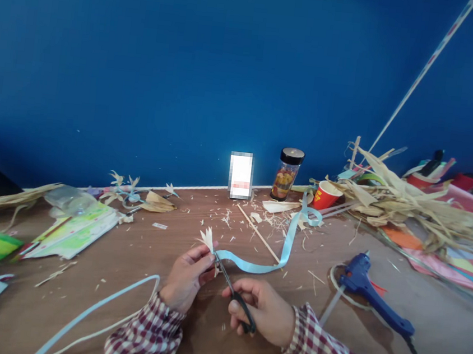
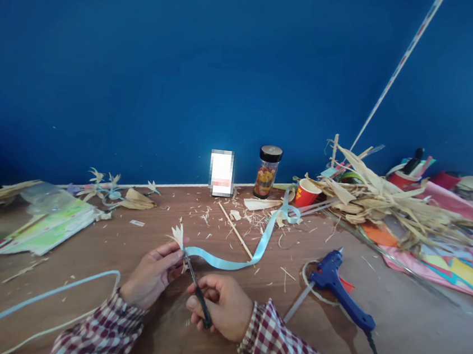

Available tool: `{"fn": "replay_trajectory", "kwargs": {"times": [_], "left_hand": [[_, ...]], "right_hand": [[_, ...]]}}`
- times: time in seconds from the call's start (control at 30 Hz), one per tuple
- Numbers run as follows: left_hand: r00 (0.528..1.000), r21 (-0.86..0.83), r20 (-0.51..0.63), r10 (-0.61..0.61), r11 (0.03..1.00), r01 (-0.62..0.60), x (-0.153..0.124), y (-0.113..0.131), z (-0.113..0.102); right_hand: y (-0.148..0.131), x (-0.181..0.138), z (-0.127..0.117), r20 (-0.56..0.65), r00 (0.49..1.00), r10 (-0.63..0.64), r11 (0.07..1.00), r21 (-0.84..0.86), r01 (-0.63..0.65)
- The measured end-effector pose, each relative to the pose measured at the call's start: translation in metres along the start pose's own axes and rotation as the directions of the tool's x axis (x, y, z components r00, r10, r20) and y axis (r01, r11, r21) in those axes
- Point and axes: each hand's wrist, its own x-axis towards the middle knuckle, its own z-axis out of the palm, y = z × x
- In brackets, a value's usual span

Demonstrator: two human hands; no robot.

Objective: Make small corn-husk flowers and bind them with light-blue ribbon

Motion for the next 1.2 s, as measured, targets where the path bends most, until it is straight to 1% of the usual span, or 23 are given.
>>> {"fn": "replay_trajectory", "kwargs": {"times": [0.2,0.37,0.5,0.7,0.97,1.2], "left_hand": [[1.000,-0.020,0.023,0.003,1.000,-0.003,0.0017,-0.0009,-0.0007],[1.000,-0.041,0.020,0.018,0.999,-0.017,0.0020,-0.0013,0.0007],[0.999,-0.066,0.050,-0.002,0.998,0.005,-0.0001,0.0004,0.0012],[0.992,-0.104,0.114,-0.060,0.992,0.072,0.0001,0.0005,-0.0031],[0.986,-0.170,0.157,-0.048,0.983,0.075,-0.0003,0.0001,0.0004],[0.984,-0.176,0.173,-0.048,0.981,0.079,-0.0012,-0.0025,-0.0005]], "right_hand": [[0.0002,0.0005,-0.0006,-0.007,1.000,0.000,1.000,-0.012,-0.001],[0.0003,0.0008,-0.0011,-0.012,1.000,0.007,1.000,-0.009,-0.007],[-0.0021,-0.0008,0.0001,-0.015,1.000,0.007,1.000,-0.005,-0.007],[-0.0046,-0.0025,-0.0003,0.000,1.000,-0.016,1.000,0.013,0.016],[-0.0039,-0.0008,0.0004,0.032,0.999,-0.038,0.997,0.073,0.036],[-0.0048,-0.0006,-0.0008,0.023,0.999,-0.037,0.998,0.060,0.036]]}}
